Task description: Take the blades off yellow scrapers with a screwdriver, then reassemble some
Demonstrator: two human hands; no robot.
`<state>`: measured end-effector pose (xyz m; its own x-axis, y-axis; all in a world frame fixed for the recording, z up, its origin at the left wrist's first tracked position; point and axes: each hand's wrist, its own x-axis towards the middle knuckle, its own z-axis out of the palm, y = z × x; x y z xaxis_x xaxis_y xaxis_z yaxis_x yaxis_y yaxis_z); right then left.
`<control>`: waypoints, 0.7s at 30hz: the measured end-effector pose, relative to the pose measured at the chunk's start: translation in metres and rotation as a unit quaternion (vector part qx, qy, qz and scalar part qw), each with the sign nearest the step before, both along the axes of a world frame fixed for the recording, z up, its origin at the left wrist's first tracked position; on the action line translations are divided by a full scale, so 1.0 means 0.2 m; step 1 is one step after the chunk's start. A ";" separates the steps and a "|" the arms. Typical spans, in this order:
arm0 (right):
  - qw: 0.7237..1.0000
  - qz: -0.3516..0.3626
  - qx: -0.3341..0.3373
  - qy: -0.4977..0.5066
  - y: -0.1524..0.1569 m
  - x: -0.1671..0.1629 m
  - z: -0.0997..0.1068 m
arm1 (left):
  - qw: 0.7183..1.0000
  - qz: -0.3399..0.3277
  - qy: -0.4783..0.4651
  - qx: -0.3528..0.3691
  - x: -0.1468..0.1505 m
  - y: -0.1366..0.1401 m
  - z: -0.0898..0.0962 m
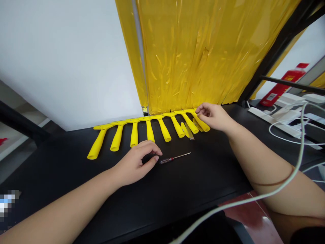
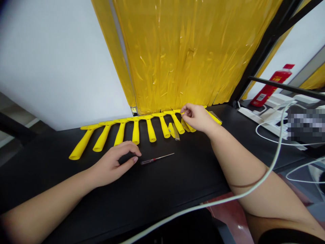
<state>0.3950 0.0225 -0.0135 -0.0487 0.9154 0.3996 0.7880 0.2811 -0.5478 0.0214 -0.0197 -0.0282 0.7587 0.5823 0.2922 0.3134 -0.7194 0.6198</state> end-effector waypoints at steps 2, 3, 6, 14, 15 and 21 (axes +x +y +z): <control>0.999 0.021 -0.031 -0.030 -0.01 -0.03 0.00 | 0.999 -0.001 -0.032 -0.034 0.01 -0.03 0.02; 0.997 0.033 -0.045 -0.057 -0.02 -0.05 0.00 | 0.997 -0.005 -0.051 -0.062 0.02 -0.05 0.04; 0.987 0.050 -0.068 -0.134 -0.03 -0.09 0.00 | 0.975 -0.037 -0.123 -0.180 0.05 -0.14 0.14; 0.983 -0.113 -0.057 -0.131 0.05 0.12 -0.02 | 0.982 -0.128 0.069 -0.123 0.07 -0.35 0.37; 0.983 -0.126 -0.056 -0.121 0.06 0.15 -0.03 | 0.981 -0.120 0.082 -0.130 0.06 -0.37 0.35; 0.985 -0.067 -0.104 -0.124 0.05 0.04 -0.05 | 0.901 -0.270 0.070 -0.332 0.06 -0.59 0.20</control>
<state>0.4029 0.0320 -0.0227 0.0063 0.9809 0.1942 0.9270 0.0671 -0.3689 0.0343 -0.1372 0.0112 0.9863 0.1284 -0.1039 0.1362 -0.2762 0.9514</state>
